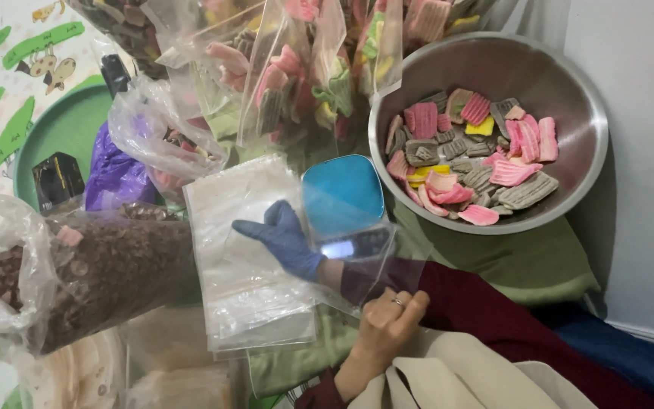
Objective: The person wearing blue gloves picks colorful, textured snack pieces from a metal bowl and places them into clear plastic bags positioned on a digital scale. The person seals the filled bags and sets them aside, repeating the process with new bags.
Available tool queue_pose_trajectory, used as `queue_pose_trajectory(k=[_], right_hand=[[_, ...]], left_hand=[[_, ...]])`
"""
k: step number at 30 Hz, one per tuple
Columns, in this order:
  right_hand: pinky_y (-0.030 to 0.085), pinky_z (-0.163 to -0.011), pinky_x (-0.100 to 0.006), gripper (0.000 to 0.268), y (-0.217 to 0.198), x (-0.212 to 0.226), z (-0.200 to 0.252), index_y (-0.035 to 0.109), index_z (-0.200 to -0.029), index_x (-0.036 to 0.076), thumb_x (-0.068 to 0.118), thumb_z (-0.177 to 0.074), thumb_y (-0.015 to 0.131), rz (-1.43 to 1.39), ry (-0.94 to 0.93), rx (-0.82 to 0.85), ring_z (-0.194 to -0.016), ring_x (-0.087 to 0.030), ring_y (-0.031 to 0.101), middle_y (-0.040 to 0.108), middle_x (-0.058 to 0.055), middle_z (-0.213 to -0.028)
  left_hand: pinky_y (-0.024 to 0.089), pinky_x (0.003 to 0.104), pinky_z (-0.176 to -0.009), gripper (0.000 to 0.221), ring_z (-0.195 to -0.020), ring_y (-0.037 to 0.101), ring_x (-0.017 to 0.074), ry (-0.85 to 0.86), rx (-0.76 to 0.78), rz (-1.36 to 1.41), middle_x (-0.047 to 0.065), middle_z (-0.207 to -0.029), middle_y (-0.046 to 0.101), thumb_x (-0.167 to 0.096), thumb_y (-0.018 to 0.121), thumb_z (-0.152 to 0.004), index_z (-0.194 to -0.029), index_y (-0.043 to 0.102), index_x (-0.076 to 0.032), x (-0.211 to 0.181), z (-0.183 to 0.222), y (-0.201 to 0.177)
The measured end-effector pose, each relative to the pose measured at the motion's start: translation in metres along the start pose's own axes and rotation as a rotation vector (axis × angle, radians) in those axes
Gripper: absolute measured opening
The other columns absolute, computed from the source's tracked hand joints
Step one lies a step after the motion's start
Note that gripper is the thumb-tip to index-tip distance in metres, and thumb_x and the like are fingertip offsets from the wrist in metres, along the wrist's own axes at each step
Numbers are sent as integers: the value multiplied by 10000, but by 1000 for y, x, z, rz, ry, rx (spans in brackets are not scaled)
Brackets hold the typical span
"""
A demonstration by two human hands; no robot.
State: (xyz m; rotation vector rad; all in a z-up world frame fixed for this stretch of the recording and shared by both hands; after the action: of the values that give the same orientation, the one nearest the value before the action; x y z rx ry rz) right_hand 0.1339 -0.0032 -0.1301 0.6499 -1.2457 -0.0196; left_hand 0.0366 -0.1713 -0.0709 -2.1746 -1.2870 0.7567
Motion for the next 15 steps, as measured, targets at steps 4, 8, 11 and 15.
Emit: queue_pose_trajectory(k=[4,8,11,15], right_hand=[[581,-838,-334,899,0,38,15,347,-1223,140,486,-568,855,175,124,-9,-1163,-259,490,399,-94,-1261],[505,-1094,-447,1084,0,51,29,160,-1485,56,411,-664,773,17,316,364,-1397,-368,347,294,-225,-1463],[347,-1189,-450,1145,-18,55,48,74,-1540,54,607,-706,630,-324,369,791,-1480,-335,208,155,-198,-1560],[62,-1358,-455,1330,-44,65,79,-82,-1637,49,958,-778,371,-973,402,1545,-1629,-276,-43,-98,-152,-1735]], left_hand=[[354,262,-445,237,-491,316,119,9,-20,39,-15,-634,294,124,543,-931,-870,608,-96,-2,-1,4],[329,264,-419,220,-483,321,111,21,-27,-7,-20,-623,302,93,566,-940,-859,603,-109,-4,-4,4],[394,309,-456,267,-508,422,153,-65,-58,33,8,-655,424,86,458,-937,-950,659,-88,5,7,-1],[371,318,-471,398,-512,457,146,-222,24,-1270,9,-736,515,-446,560,-1063,-909,606,-81,27,44,-1]])
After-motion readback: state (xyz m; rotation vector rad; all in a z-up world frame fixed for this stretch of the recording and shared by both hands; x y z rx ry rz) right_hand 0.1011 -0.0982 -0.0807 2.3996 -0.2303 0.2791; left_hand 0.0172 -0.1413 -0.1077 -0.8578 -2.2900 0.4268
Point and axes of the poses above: each hand's wrist, its own z-axis away from the middle knuckle, its own y-axis out of the palm, x = y × z, the point moved 4 cm from there along -z, towards the middle knuckle
